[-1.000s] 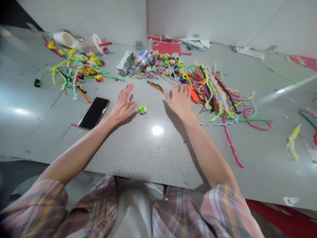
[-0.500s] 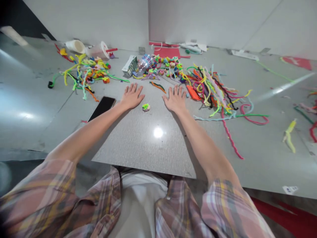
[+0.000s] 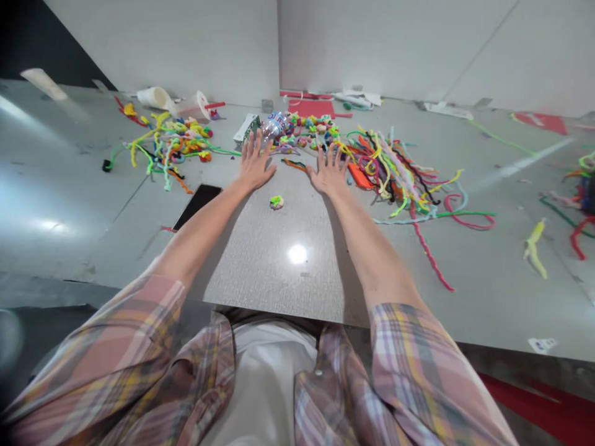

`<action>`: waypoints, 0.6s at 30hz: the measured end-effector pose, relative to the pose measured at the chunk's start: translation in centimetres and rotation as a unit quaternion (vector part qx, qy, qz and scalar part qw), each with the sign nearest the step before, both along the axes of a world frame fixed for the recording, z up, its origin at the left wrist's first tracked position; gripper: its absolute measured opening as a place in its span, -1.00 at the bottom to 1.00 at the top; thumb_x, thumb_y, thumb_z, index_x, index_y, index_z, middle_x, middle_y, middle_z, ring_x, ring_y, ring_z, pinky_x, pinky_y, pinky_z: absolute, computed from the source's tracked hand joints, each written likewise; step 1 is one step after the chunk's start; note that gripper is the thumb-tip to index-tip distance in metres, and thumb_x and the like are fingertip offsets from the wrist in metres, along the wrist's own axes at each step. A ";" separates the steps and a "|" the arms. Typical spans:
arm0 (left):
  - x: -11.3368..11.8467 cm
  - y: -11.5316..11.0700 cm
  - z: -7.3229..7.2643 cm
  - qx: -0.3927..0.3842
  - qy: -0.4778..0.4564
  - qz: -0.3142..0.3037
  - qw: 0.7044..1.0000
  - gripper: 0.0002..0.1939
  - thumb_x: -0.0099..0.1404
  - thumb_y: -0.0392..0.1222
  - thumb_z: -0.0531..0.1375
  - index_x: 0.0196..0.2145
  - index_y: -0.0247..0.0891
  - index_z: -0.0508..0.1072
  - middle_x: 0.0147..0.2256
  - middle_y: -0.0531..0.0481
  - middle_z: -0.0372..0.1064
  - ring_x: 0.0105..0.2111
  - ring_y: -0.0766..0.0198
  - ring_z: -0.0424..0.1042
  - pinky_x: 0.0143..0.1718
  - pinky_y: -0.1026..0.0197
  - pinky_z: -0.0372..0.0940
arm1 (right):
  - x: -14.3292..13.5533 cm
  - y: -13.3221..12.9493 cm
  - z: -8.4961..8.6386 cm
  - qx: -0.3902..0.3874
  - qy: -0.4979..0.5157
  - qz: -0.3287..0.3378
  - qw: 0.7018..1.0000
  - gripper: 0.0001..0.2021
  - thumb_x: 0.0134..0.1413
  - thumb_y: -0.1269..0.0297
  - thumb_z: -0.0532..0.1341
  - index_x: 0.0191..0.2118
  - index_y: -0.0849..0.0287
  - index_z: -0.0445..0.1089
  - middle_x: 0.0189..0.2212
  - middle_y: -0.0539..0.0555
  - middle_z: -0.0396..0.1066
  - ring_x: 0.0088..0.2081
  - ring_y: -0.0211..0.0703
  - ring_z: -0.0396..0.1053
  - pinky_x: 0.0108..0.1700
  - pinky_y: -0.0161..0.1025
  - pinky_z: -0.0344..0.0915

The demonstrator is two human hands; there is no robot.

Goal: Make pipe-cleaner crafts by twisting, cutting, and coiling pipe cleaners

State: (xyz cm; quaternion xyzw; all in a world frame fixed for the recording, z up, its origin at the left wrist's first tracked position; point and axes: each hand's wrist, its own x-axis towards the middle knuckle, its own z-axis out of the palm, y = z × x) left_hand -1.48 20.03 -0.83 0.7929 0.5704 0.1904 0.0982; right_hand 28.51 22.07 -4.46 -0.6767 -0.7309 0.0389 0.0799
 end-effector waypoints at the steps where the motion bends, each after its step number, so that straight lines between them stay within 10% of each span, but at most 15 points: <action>1: 0.1 -0.1 0.3 0.017 -0.009 0.007 1.000 0.00 0.56 0.14 0.18 0.76 -0.17 -0.12 0.76 0.05 -0.67 0.74 -0.04 -0.73 0.72 -0.34 -0.58 | 0.0 0.4 0.0 0.004 0.002 -0.002 1.000 0.00 0.55 -0.40 -0.27 0.80 0.15 -0.40 0.77 0.15 -0.74 0.76 0.47 -0.63 0.62 0.62 -0.62; 7: 0.7 0.0 2.3 0.024 -0.096 0.036 0.994 -0.04 0.61 0.21 0.19 0.72 -0.20 -0.07 0.76 -0.03 -0.32 0.71 0.06 -0.66 0.66 -0.34 -0.59 | 0.0 2.3 0.4 0.012 -0.009 -0.006 1.000 -0.01 0.56 -0.40 -0.27 0.79 0.15 -0.44 0.77 0.11 -0.73 0.75 0.51 -0.53 0.62 0.65 -0.55; 12: 0.9 1.2 4.1 0.024 -0.271 -0.005 0.962 -0.28 0.52 0.28 0.36 0.34 -0.35 0.52 0.42 -0.24 0.41 0.64 0.25 -0.44 0.56 -0.03 -0.31 | 0.0 4.5 0.4 0.041 -0.026 0.007 0.999 -0.06 0.64 -0.32 -0.38 0.78 0.28 -0.46 0.76 0.35 -0.70 0.74 0.58 -0.44 0.60 0.65 -0.56; 18: 0.9 3.6 5.3 0.023 -0.219 -0.009 0.975 -0.20 0.58 0.30 0.23 0.49 -0.33 0.37 0.55 -0.16 0.28 0.65 0.24 -0.53 0.61 -0.10 -0.45 | 0.6 8.7 0.2 0.066 -0.007 -0.009 0.998 -0.03 0.58 -0.38 -0.31 0.79 0.17 -0.36 0.78 0.24 -0.62 0.75 0.55 -0.48 0.60 0.68 -0.58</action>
